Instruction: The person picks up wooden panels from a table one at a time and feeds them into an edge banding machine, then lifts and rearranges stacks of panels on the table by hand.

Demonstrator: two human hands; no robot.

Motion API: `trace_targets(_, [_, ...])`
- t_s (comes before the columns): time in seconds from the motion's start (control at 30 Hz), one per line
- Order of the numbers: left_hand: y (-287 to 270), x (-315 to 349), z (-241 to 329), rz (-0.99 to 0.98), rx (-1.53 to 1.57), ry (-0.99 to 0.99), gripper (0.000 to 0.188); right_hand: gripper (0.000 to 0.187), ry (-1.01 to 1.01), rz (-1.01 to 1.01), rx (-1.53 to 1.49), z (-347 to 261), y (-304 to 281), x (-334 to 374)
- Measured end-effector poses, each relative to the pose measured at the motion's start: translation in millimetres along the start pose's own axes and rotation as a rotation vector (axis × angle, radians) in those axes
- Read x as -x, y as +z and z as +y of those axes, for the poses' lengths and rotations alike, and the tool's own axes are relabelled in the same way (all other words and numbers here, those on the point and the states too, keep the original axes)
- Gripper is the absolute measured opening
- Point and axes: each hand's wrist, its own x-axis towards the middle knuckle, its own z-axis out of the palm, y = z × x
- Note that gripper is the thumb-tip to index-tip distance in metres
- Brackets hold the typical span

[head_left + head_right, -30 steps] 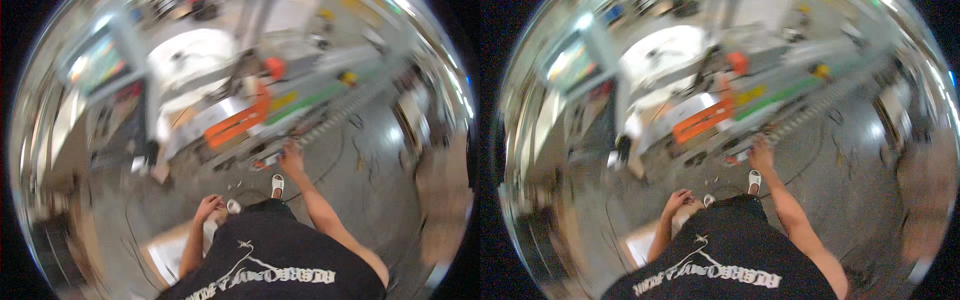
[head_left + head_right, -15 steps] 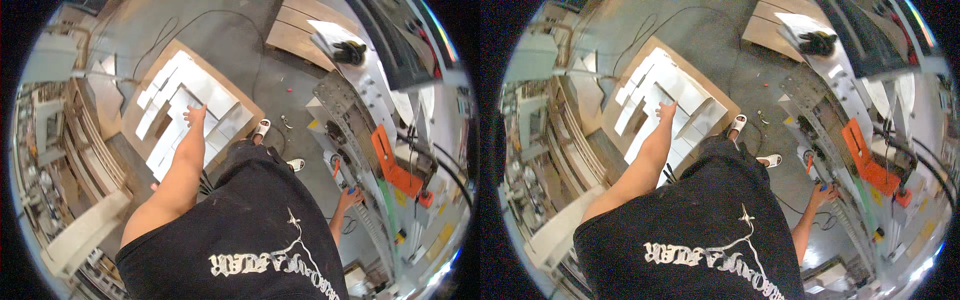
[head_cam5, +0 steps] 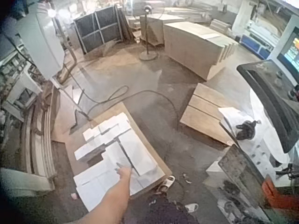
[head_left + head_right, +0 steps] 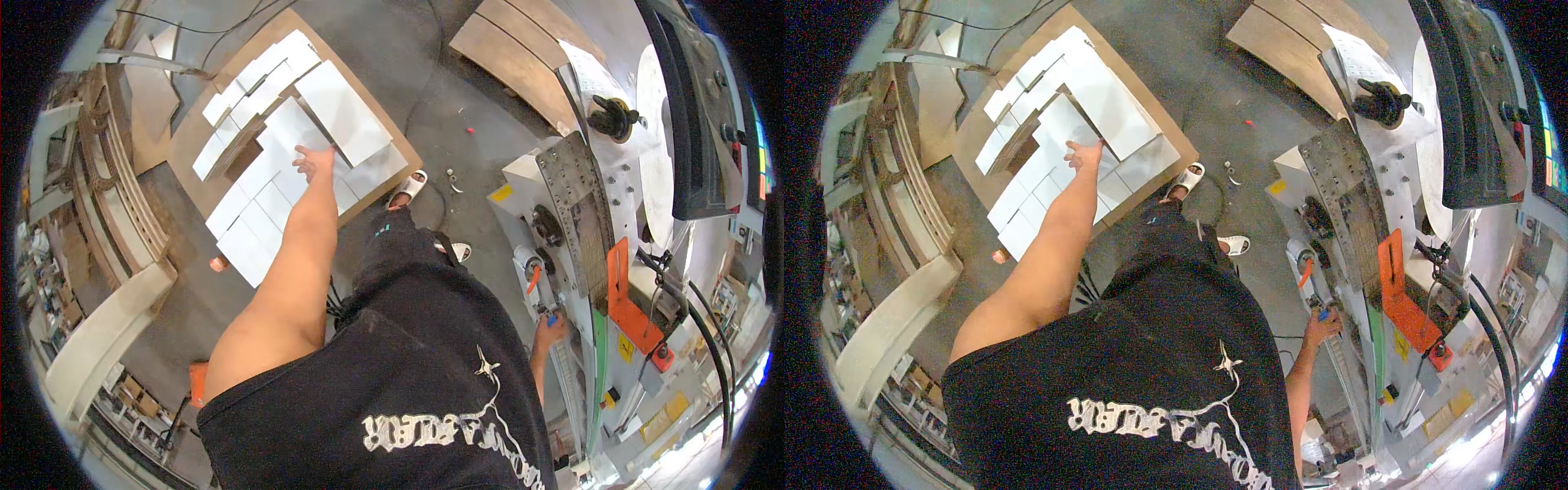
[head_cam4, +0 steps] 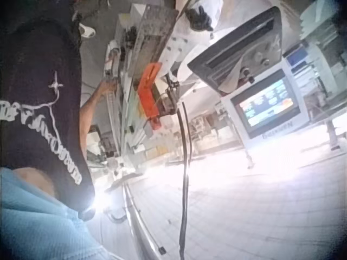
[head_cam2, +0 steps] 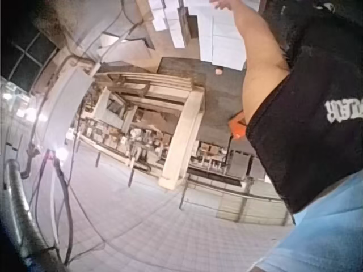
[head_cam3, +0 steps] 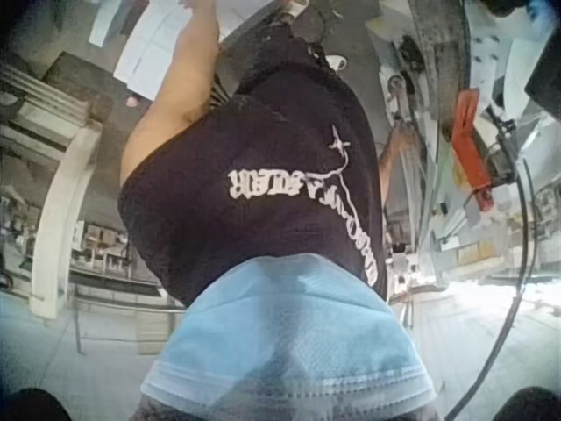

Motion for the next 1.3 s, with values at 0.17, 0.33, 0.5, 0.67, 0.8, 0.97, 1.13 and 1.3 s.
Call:
trace_targets(0.17, [-16.3,1.3,5.8,-0.124,0.018,-0.010,0.122,0.054,-0.045,-0.023,0.112,12.1,0.2,-5.2])
trace_targets(0.33, [-27.6,-27.7,-13.4,-0.145,0.122,0.113,0.129,0.069,0.006,-0.519,0.115,22.3,-19.0,-31.5])
trace_targets(0.5, [-121.2,20.4,5.6,-0.687,0.775,0.130,0.121,0.082,-0.036,-0.576,-0.175,-71.1,-62.9,-48.6])
trace_targets(0.67, [-182.1,124.6,65.0,-0.960,0.853,0.420,0.094,0.084,-0.290,-0.601,-0.709,-275.7,-145.1,-51.7])
trace_targets(0.8, [-157.5,197.5,103.5,-1.348,0.937,0.526,0.077,0.083,-0.775,-0.355,-0.830,-367.1,-149.7,-35.5])
trace_targets(0.97, [-127.6,330.4,104.0,-1.319,0.733,0.733,0.073,0.065,-0.554,-0.417,-0.889,-357.2,-181.0,-27.4])
trace_targets(1.13, [-101.9,351.1,147.4,-1.461,0.752,0.688,0.080,0.038,-0.158,-0.714,-1.893,-286.3,-146.2,-35.8])
trace_targets(1.3, [-74.2,344.0,204.9,-1.083,0.637,1.002,0.059,0.032,0.044,-0.842,-2.176,-227.8,-137.5,-69.3])
